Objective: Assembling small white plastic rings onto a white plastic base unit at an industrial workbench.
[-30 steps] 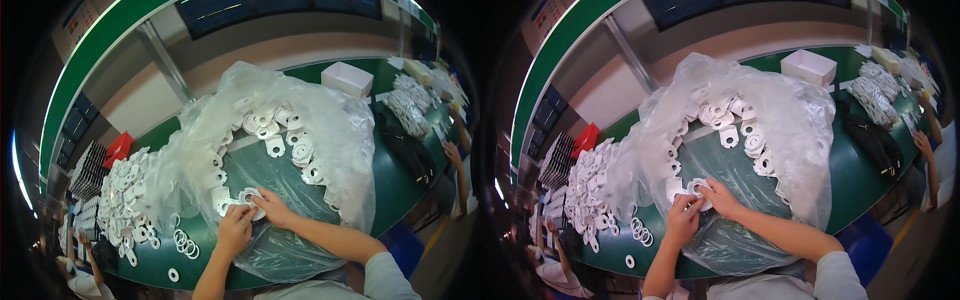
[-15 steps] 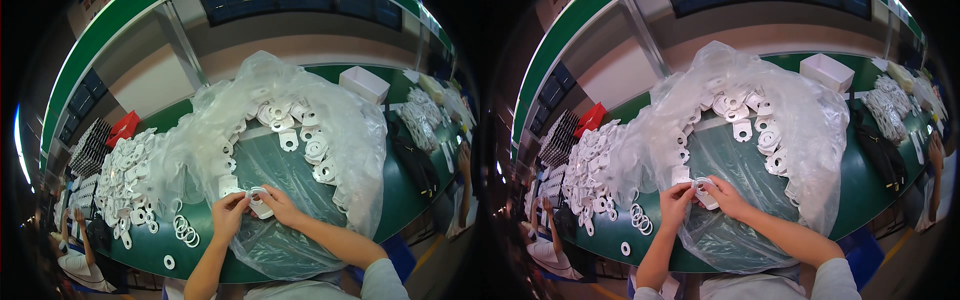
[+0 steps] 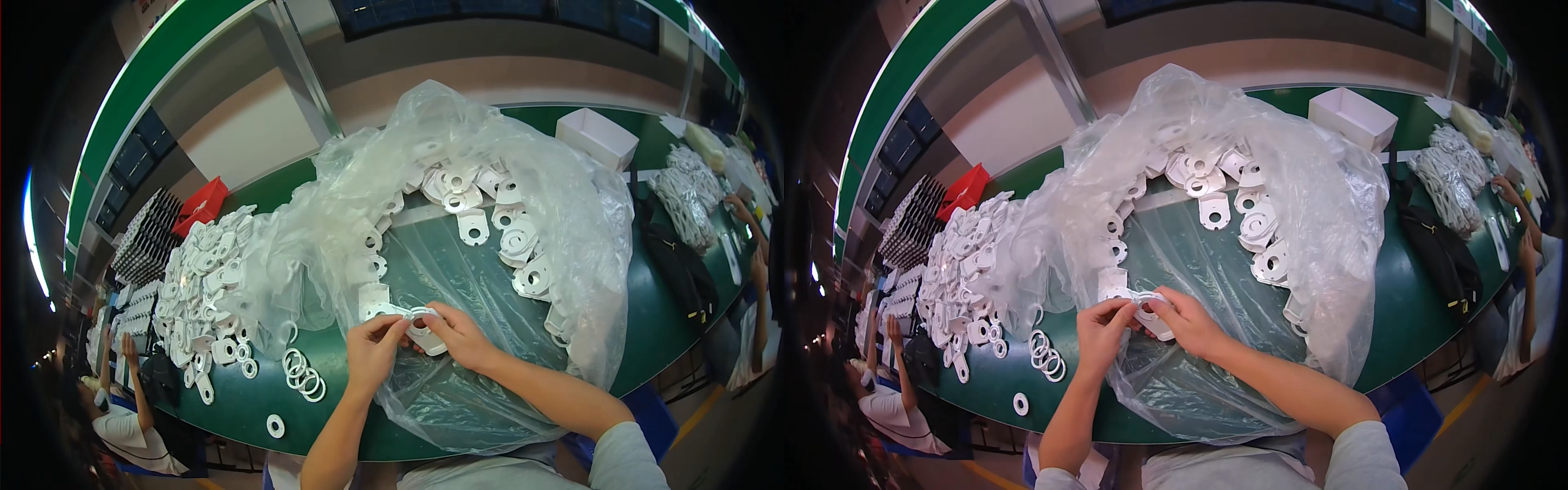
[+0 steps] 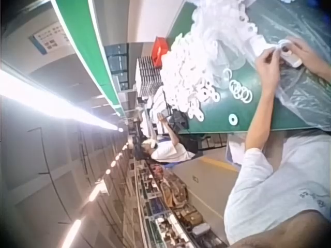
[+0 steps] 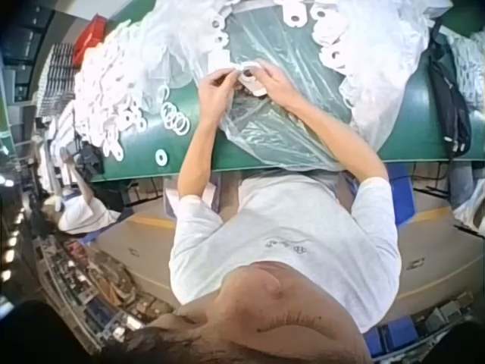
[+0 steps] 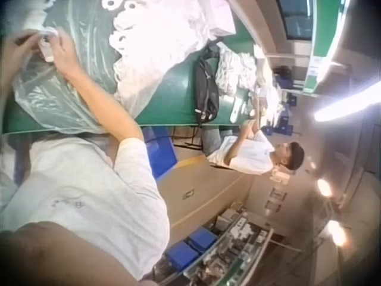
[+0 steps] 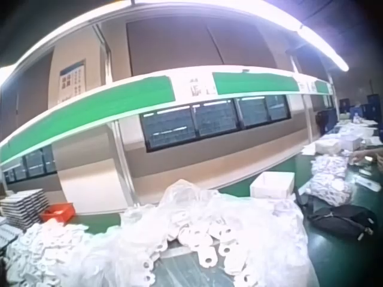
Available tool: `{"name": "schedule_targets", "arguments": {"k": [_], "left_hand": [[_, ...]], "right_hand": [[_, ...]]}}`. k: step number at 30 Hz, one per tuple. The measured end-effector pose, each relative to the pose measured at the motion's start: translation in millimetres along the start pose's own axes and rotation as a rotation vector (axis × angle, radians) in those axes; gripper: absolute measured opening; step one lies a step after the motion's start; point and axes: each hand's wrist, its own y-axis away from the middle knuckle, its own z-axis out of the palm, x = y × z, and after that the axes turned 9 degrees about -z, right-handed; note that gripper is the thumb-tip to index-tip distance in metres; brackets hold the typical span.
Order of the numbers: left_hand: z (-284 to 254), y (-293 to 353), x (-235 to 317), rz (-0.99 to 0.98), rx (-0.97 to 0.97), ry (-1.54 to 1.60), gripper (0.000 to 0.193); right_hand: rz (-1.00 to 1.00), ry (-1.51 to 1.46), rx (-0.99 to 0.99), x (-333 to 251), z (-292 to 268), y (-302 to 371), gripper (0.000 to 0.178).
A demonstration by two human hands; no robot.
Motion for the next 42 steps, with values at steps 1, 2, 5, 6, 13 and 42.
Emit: {"name": "schedule_targets", "arguments": {"k": [1, 2, 5, 6, 13, 42], "left_hand": [[-0.2, 0.5, 0.1, -0.012, 0.022, -0.027, 0.015], [-0.1, 0.8, -0.5, -0.014, 0.022, -0.027, 0.015], [0.1, 0.5, -3.2, 0.016, 0.015, -0.021, 0.014], [0.0, 0.4, -4.5, 0.026, 0.013, -0.015, 0.014], [-1.3, -1.6, -11.2, 0.075, -0.001, -0.035, 0.013], [13.3, 8.7, 15.2, 0.259, -0.039, -0.484, 0.026]], "right_hand": [[0.005, 0.039, -0.002, 0.9, 0.2, 0.2, 0.022], [0.007, 0.039, -0.002, 1.4, 0.3, 0.3, 0.022], [-0.004, 0.009, 0.007, 1.5, 0.2, 0.1, 0.021], [0.007, 0.004, 0.009, 0.9, 0.3, 0.2, 0.021], [0.029, -0.012, -0.031, 3.2, -4.1, 0.4, 0.027], [-0.028, 0.193, 0.122, 7.3, -2.9, -2.5, 0.030]]}}
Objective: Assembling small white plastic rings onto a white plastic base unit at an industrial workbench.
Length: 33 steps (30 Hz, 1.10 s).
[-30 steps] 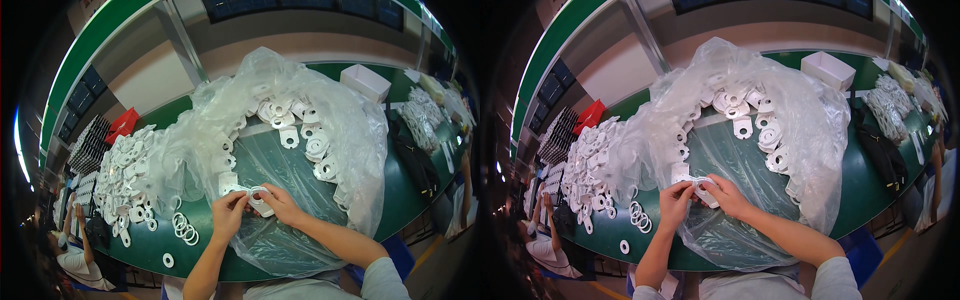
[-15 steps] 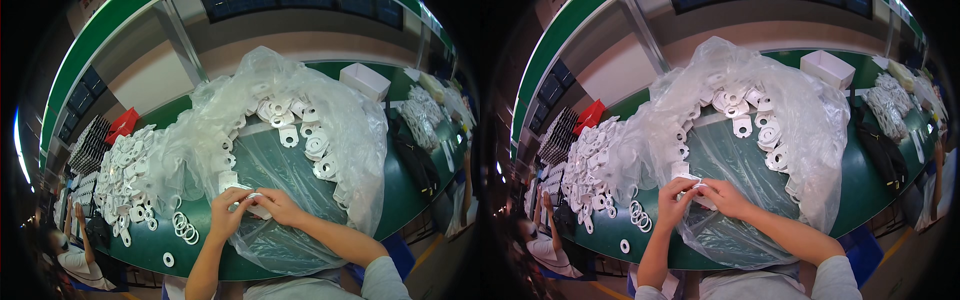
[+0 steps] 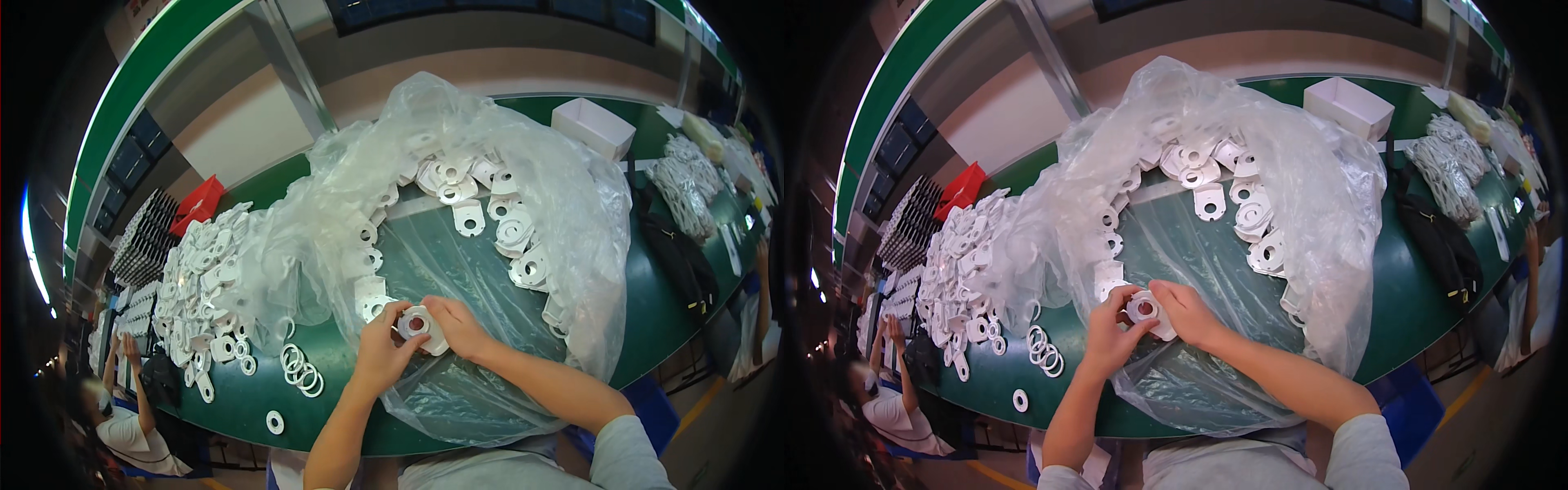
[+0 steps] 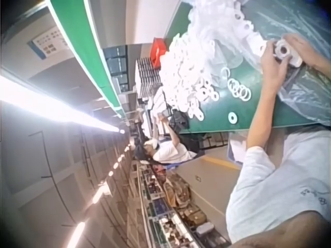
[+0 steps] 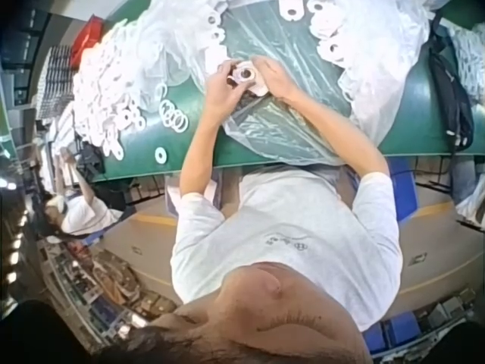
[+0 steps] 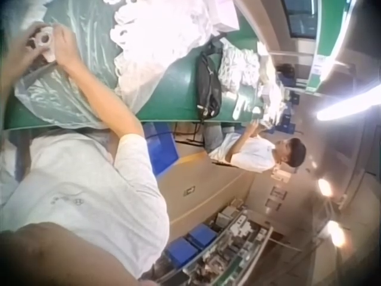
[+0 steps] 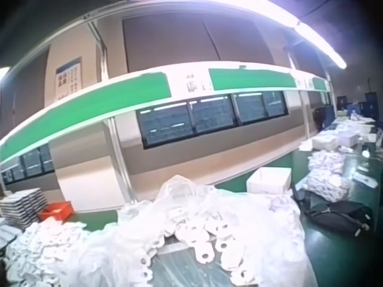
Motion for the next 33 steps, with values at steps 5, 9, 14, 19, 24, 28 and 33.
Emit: {"name": "schedule_targets", "arguments": {"k": [5, 9, 14, 19, 24, 28, 33], "left_hand": [[-40.1, 2.5, -9.3, -0.218, -0.212, 0.218, 0.026], [-96.1, 29.7, -26.4, -0.173, 0.244, 0.032, 0.021], [-268.3, 64.8, -94.6, -0.337, 0.827, -0.302, 0.023], [-326.6, 38.5, -98.5, -0.123, 1.045, -0.537, 0.031], [-163.2, 21.1, -32.7, -0.056, 0.523, -0.424, 0.021], [-78.0, 71.1, -23.3, 0.054, 0.200, -0.462, 0.031], [-35.7, 110.7, -17.9, 0.161, 0.027, -0.477, 0.037]], "right_hand": [[-0.030, -0.016, -0.104, 2.6, 3.9, 1.6, 0.032], [0.114, -0.130, -0.184, -2.4, -7.0, 5.0, 0.036], [0.081, -0.002, -0.240, -8.4, 2.3, 9.1, 0.038], [0.042, 0.039, -0.264, -13.8, 10.5, 3.4, 0.033], [0.157, 0.014, -0.106, -9.5, 5.1, -3.0, 0.016], [0.269, 0.345, -0.094, -29.3, 21.3, -14.4, 0.020], [-0.393, 1.010, -0.172, -19.6, 39.6, -21.4, 0.036]]}}
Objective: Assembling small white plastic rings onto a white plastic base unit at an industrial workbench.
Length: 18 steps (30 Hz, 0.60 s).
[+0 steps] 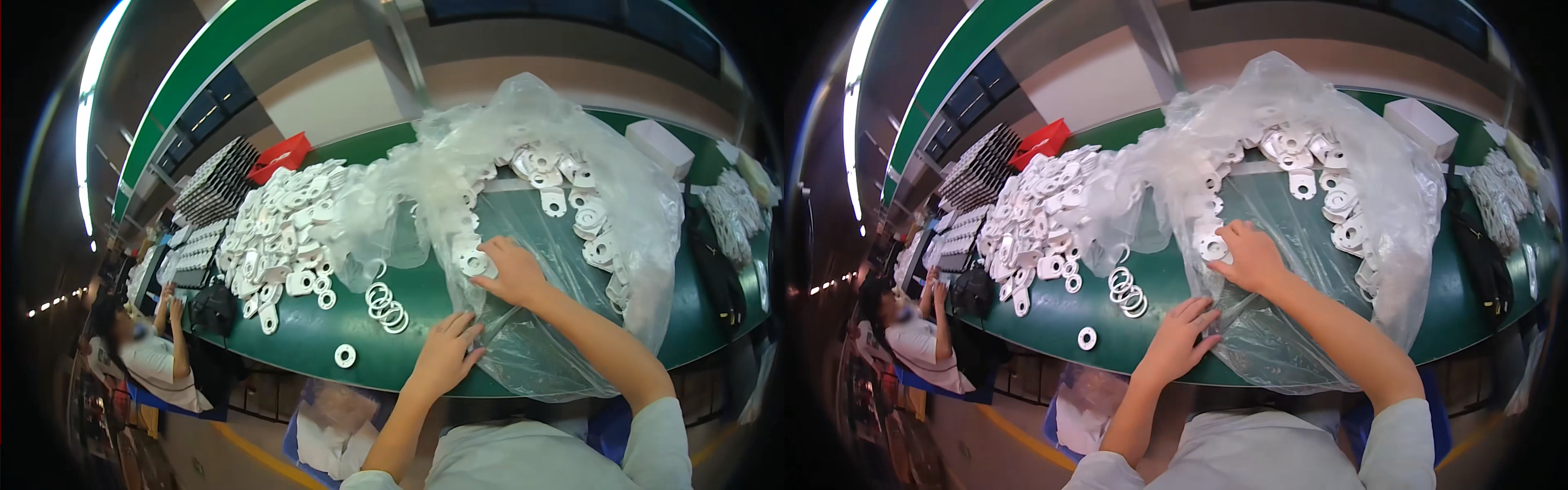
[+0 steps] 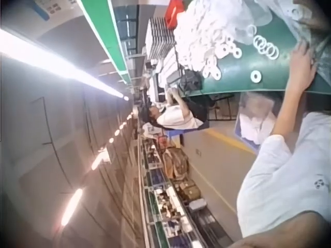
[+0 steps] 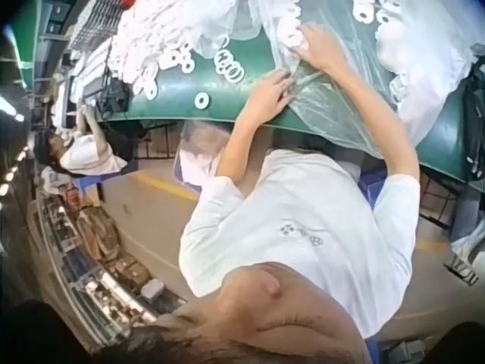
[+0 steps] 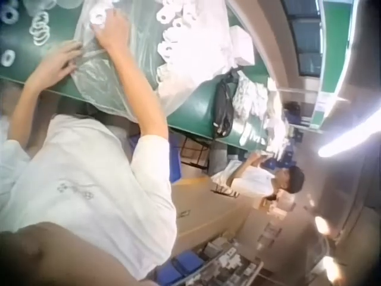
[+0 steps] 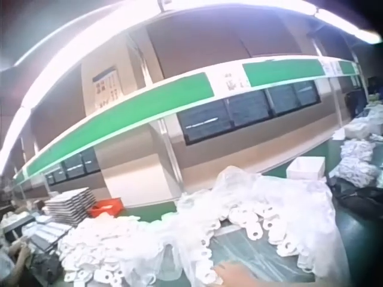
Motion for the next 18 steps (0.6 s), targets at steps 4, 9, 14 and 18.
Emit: {"name": "schedule_targets", "arguments": {"k": [4, 9, 14, 18], "left_hand": [[-23.1, 30.9, -14.3, -0.174, 0.175, 0.089, 0.028], [-53.9, 83.1, -60.3, -0.576, 0.660, -0.259, 0.025], [-60.4, 90.4, -86.6, -0.565, 0.591, -0.308, 0.024], [-64.4, 75.7, -84.9, -0.569, 0.728, -0.365, 0.011]], "right_hand": [[-0.098, 0.250, -0.233, 7.3, 8.1, 7.7, 0.049], [0.010, -0.148, -0.067, 18.3, -7.0, -4.5, 0.035], [0.451, -1.274, -0.068, 33.9, 2.5, -2.1, 0.036], [0.549, -1.515, -0.181, 28.1, 9.5, 7.0, 0.033]]}}
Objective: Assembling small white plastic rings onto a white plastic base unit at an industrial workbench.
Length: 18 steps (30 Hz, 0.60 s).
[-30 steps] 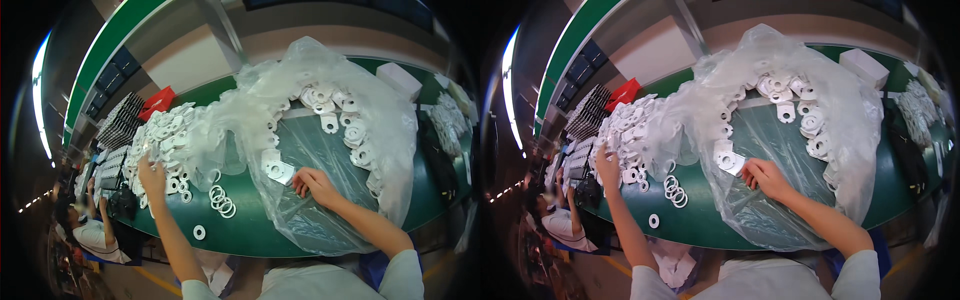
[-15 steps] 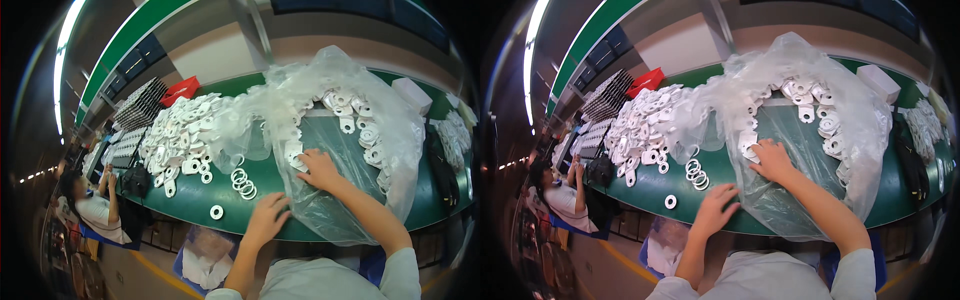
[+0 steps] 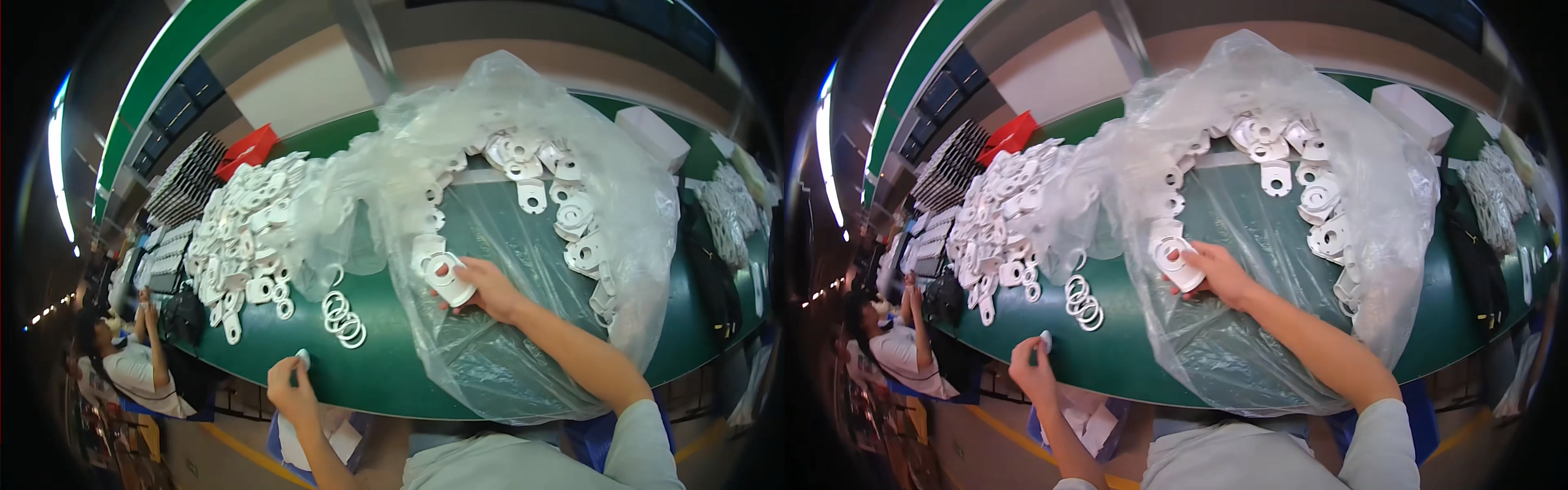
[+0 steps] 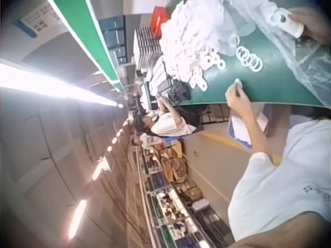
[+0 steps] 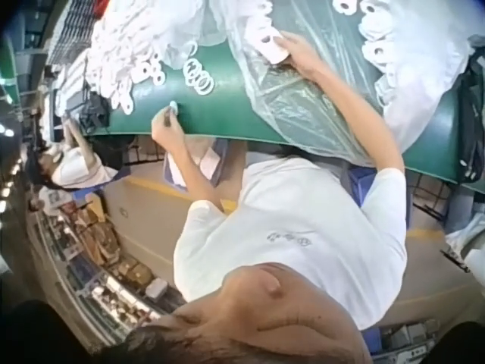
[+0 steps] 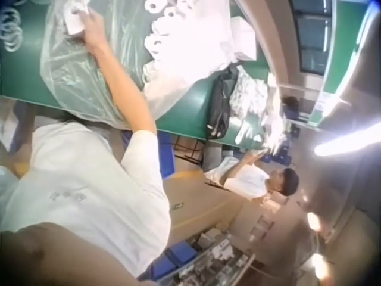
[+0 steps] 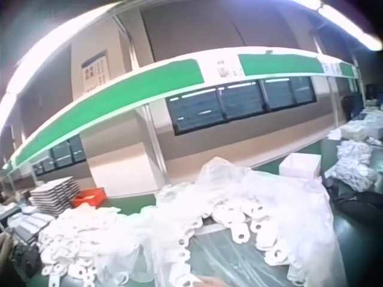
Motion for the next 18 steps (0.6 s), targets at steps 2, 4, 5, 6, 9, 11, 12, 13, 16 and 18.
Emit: {"name": "schedule_targets", "arguments": {"k": [2, 4, 5, 6, 9, 11, 12, 13, 16, 18], "left_hand": [[7.5, -8.1, 28.1, -0.099, 0.104, 0.190, 0.007], [21.5, -19.6, 58.9, -0.182, -0.084, 0.462, 0.008], [28.2, -23.4, 78.5, -0.279, -0.254, 0.728, 0.008], [36.5, -27.9, 106.9, -0.297, -0.424, 0.795, 0.010], [82.0, -37.7, 167.9, -0.232, -0.750, 0.969, 0.012], [113.9, -38.2, 179.9, -0.100, -0.709, 0.893, 0.013], [123.3, -38.1, 181.1, 0.023, -0.659, 0.808, 0.013], [127.5, -36.5, 183.6, 0.031, -0.670, 0.816, 0.013], [132.1, -30.1, 186.7, 0.299, -0.405, 0.649, 0.017], [127.7, -24.9, 186.6, -0.200, -0.800, 0.971, 0.024]], "right_hand": [[-0.032, 0.030, -0.015, -1.7, -0.3, 2.7, 0.034], [-0.037, 0.004, -0.020, -3.0, -0.6, 1.2, 0.036], [-0.040, -0.016, -0.045, -2.5, -0.5, 2.8, 0.038], [-0.031, -0.016, -0.029, -2.9, -0.9, 5.3, 0.038], [-0.088, 0.098, -0.042, -5.9, -5.4, 7.7, 0.039], [-0.117, 0.086, -0.043, -3.5, -3.3, 9.2, 0.039], [-0.140, 0.067, -0.051, -1.5, -1.2, 8.8, 0.038], [-0.149, 0.067, -0.030, 0.9, -1.6, 9.2, 0.036], [-0.195, 0.149, 0.007, 1.3, -3.9, 9.6, 0.031], [-0.199, 0.138, 0.024, 2.5, -2.3, 9.3, 0.029]]}}
